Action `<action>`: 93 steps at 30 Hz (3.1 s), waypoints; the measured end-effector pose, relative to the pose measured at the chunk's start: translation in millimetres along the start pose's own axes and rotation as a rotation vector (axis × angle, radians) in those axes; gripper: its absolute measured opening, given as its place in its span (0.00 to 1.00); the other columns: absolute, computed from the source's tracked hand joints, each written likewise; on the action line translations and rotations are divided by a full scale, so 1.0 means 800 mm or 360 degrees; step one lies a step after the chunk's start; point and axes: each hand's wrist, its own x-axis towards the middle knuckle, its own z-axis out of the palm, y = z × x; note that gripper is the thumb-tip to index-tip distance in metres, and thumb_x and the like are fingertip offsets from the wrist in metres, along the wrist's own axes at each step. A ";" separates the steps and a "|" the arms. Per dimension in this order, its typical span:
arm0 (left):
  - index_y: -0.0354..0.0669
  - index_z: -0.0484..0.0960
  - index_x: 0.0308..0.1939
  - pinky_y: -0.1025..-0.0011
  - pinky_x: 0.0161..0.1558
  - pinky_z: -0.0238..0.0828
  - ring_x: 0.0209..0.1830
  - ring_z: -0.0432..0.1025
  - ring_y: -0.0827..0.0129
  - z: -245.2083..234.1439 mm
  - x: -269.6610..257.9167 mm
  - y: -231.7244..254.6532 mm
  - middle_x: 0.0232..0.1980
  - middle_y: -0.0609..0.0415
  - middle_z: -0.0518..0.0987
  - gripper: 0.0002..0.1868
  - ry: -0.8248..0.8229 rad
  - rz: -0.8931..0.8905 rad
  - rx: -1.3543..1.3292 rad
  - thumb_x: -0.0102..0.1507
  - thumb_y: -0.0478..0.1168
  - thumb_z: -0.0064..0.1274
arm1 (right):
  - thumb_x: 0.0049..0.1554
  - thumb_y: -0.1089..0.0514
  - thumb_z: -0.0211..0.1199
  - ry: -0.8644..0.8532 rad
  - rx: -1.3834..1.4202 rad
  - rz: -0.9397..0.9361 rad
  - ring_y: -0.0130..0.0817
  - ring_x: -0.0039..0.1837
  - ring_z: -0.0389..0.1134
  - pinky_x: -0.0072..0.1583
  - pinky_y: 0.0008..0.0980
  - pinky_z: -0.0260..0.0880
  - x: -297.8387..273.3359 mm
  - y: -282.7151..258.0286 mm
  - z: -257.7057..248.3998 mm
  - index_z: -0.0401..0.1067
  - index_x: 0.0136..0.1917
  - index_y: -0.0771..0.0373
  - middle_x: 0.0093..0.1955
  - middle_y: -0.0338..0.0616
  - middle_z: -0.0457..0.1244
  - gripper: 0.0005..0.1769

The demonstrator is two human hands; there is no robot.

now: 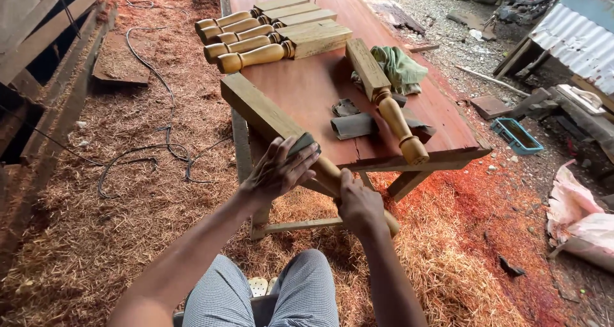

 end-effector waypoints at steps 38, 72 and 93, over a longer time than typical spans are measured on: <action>0.32 0.80 0.58 0.56 0.66 0.67 0.66 0.64 0.47 0.020 0.036 -0.010 0.69 0.41 0.72 0.18 -0.0450 -0.0206 -0.0125 0.66 0.37 0.54 | 0.62 0.62 0.48 0.0176 0.0082 0.0119 0.53 0.46 0.75 0.48 0.51 0.75 0.026 -0.008 -0.007 0.62 0.54 0.64 0.44 0.57 0.70 0.08; 0.30 0.79 0.60 0.54 0.64 0.66 0.65 0.64 0.44 -0.013 0.038 0.003 0.68 0.42 0.73 0.21 -0.0217 -0.0157 0.0068 0.65 0.36 0.52 | 0.57 0.60 0.59 0.0209 0.0126 0.0150 0.55 0.47 0.74 0.50 0.52 0.74 0.023 -0.010 -0.005 0.62 0.55 0.65 0.46 0.60 0.70 0.14; 0.38 0.79 0.63 0.53 0.62 0.71 0.64 0.64 0.42 -0.003 0.026 0.001 0.71 0.48 0.73 0.21 -0.0110 -0.0227 -0.0008 0.65 0.38 0.53 | 0.61 0.64 0.53 0.0113 0.0110 0.0209 0.50 0.45 0.75 0.49 0.50 0.76 0.024 -0.013 -0.008 0.60 0.55 0.65 0.47 0.58 0.70 0.09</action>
